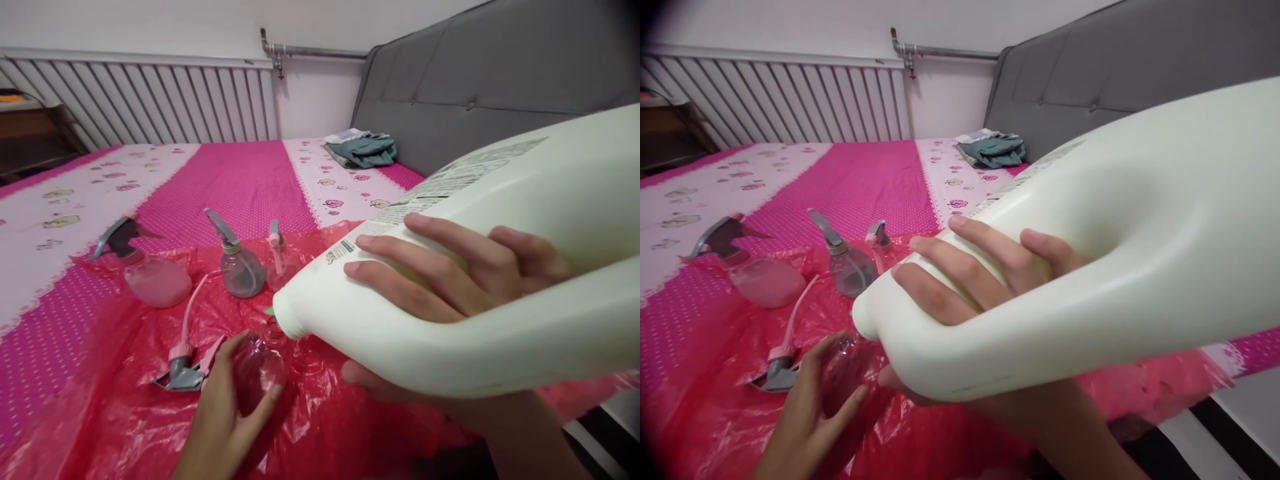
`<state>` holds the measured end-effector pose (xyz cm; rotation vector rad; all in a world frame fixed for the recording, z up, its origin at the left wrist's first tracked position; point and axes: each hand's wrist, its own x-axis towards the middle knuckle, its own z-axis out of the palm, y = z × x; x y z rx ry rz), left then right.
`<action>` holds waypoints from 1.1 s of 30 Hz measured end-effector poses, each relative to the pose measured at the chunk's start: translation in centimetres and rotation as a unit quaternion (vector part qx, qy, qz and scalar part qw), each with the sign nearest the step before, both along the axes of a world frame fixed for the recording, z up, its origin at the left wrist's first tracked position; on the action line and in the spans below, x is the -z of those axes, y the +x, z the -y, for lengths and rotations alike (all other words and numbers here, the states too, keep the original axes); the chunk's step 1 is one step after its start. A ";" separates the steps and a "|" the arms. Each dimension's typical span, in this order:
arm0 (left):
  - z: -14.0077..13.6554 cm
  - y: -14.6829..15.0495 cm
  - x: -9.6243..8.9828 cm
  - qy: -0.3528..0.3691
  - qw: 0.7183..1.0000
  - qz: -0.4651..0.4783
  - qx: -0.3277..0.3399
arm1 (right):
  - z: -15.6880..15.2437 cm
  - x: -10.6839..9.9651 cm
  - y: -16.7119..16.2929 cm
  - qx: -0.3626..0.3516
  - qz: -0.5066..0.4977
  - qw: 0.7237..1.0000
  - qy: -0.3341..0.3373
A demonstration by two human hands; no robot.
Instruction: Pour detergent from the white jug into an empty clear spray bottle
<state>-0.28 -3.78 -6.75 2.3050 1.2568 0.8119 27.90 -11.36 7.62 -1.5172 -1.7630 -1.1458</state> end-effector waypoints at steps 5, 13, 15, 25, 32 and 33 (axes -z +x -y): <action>0.1 0.3 0.0 0.025 1.000 -0.002 -0.010 | -0.1 0.3 -0.1 0.000 -0.007 1.000 -0.002; 0.2 0.4 -0.7 0.006 1.000 0.009 -0.007 | 0.4 0.3 -0.3 0.021 -0.004 1.000 -0.007; 0.2 0.4 -0.7 0.009 1.000 0.002 -0.007 | 0.4 0.4 -0.3 0.026 -0.014 1.000 -0.010; 0.1 0.4 -0.5 0.007 1.000 -0.005 -0.004 | -0.3 0.8 0.0 0.009 -0.041 0.999 0.010; 0.4 0.6 -0.7 0.024 1.000 -0.016 0.001 | 0.7 0.2 0.2 0.028 -0.003 0.999 -0.023; 0.4 0.6 -0.8 0.028 0.999 -0.017 0.003 | 0.9 0.1 0.4 0.030 0.007 0.999 -0.022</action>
